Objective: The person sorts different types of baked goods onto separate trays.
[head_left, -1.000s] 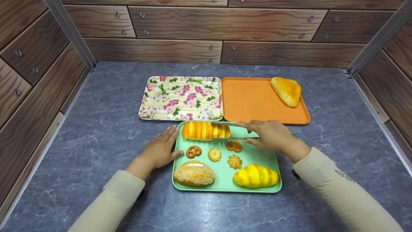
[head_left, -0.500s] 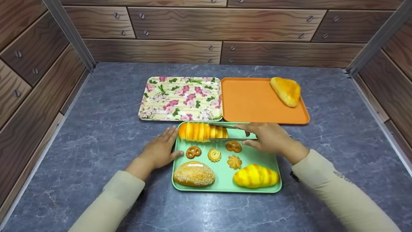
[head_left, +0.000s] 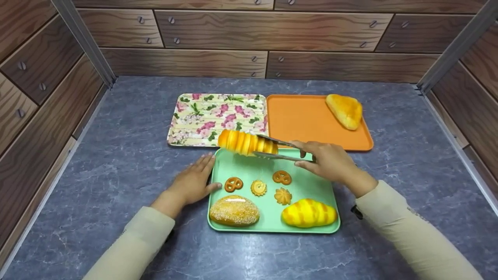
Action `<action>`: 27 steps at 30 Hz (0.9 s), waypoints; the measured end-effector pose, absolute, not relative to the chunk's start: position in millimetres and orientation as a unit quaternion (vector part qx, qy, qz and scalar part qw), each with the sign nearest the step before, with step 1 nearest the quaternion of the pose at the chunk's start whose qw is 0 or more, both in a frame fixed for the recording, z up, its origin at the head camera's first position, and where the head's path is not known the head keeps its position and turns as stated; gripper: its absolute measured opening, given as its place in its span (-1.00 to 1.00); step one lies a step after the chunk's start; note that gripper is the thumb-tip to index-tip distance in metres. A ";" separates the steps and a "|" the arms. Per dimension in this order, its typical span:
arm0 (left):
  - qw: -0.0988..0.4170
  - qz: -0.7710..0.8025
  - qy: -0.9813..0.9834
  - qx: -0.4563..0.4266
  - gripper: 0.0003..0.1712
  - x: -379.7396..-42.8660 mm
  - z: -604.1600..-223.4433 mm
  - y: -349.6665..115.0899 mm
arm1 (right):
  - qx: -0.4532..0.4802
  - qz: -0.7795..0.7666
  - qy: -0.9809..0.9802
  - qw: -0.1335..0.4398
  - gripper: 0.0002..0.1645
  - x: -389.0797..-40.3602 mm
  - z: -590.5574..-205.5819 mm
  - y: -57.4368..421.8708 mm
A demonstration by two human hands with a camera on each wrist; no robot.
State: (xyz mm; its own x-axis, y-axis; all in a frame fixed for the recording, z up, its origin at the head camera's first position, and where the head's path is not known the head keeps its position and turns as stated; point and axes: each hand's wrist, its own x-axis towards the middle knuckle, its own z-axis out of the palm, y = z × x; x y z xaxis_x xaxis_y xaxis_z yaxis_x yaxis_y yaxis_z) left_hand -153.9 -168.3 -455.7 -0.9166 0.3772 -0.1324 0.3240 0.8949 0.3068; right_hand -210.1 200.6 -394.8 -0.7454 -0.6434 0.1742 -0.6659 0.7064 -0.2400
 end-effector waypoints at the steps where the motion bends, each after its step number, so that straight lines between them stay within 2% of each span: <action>1: 0.096 0.141 0.969 0.180 -0.04 -153.7 -455.4 -168.4 | 0.346 0.147 -0.926 0.039 -0.34 -210.7 -393.6 201.3; 11: 0.100 0.144 0.969 0.172 -0.04 -153.8 -454.9 -168.5 | 0.287 0.151 -0.944 0.053 -0.31 -217.7 -384.1 209.5; 27: 0.100 0.144 0.969 0.177 -0.04 -153.6 -454.4 -167.8 | 0.166 0.195 -0.966 0.040 -0.24 -237.4 -388.1 238.0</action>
State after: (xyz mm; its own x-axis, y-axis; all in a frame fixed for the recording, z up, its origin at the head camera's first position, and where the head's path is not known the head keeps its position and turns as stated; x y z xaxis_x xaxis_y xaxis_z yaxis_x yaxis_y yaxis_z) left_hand -153.6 -167.8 -454.4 -0.9175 0.3716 -0.1422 0.3142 0.8960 0.3139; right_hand -237.4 238.0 -388.1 -0.9418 -0.3050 0.1416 -0.3361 0.8692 -0.3626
